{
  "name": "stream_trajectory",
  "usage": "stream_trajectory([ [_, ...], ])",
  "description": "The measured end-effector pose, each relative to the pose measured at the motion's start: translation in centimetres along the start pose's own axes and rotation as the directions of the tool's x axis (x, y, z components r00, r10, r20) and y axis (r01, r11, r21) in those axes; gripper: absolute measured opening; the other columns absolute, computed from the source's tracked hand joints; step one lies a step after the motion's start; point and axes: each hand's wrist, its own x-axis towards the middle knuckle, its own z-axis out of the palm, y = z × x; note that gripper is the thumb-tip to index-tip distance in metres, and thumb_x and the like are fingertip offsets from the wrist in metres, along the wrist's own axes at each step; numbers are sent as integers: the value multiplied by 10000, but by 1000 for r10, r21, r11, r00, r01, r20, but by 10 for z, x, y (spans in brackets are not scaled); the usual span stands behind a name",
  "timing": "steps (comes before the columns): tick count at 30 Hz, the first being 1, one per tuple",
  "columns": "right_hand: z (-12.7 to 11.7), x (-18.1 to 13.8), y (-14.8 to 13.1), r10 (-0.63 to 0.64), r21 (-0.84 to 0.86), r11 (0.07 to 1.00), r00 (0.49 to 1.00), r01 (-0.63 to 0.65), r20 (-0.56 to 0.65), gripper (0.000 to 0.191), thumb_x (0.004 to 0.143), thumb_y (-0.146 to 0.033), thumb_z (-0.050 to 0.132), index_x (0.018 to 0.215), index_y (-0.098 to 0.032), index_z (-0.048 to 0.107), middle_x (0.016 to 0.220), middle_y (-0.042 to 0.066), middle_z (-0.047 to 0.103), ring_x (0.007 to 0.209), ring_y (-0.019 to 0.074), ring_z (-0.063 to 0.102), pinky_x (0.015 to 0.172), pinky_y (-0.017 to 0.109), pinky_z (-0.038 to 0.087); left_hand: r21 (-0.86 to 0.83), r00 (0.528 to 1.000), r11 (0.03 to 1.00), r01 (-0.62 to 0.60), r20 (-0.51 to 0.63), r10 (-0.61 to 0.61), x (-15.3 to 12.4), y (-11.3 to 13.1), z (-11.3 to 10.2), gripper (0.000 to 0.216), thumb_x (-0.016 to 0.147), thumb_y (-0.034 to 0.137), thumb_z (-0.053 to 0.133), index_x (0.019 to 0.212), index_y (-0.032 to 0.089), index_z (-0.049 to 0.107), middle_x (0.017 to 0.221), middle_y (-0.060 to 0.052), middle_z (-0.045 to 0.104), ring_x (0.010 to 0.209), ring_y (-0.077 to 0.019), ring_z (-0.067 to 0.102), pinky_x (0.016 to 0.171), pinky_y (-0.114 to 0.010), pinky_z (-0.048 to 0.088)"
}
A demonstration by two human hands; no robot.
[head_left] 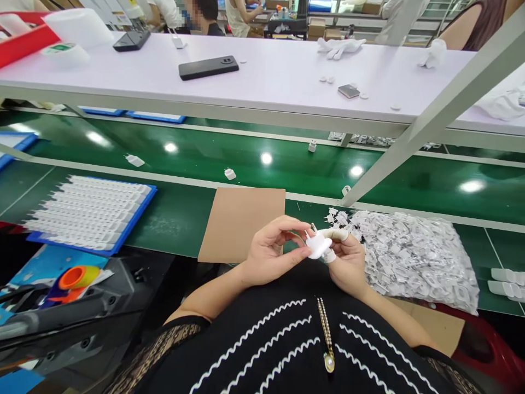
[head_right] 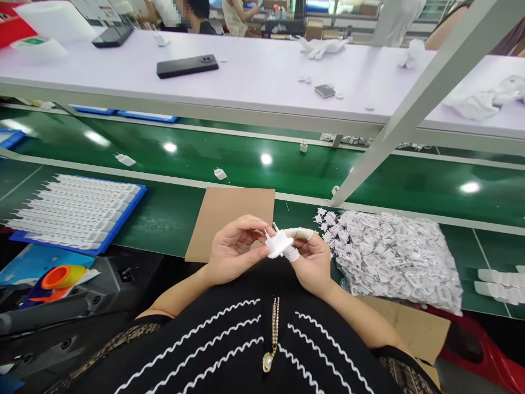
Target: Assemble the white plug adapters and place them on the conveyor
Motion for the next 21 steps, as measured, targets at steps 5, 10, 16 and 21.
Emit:
stream_trajectory([
  [5,1,1,-5,8,-92,996,1000,-9,-12,272,723,-336,945,889,-234,755,870,53,798,749,229,774,706,319,673,116,991,991,71,-120,-57,0,3,-1,140,854,177,798,993,195,790,855,-23,706,722,-106,690,650,-216,612],
  [10,2,0,-3,79,-48,996,997,-80,-13,330,669,-364,976,848,-226,735,805,42,788,672,224,760,667,320,677,185,987,980,72,-156,-43,3,8,-1,51,885,188,765,919,185,803,797,-28,728,690,-111,688,597,-207,585],
  [16,2,-3,0,105,21,994,994,-105,-14,346,668,-371,983,862,-233,731,817,39,789,677,225,765,645,309,674,143,989,989,48,-142,-28,4,6,1,96,907,183,746,981,193,806,840,-36,745,742,-123,713,644,-223,604],
  [21,-1,-4,4,142,27,990,990,-142,-13,387,663,-426,982,866,-230,717,842,48,791,699,236,770,655,325,676,50,987,995,85,-139,-78,4,6,4,119,947,201,704,1009,197,806,845,-31,734,720,-122,720,622,-226,627],
])
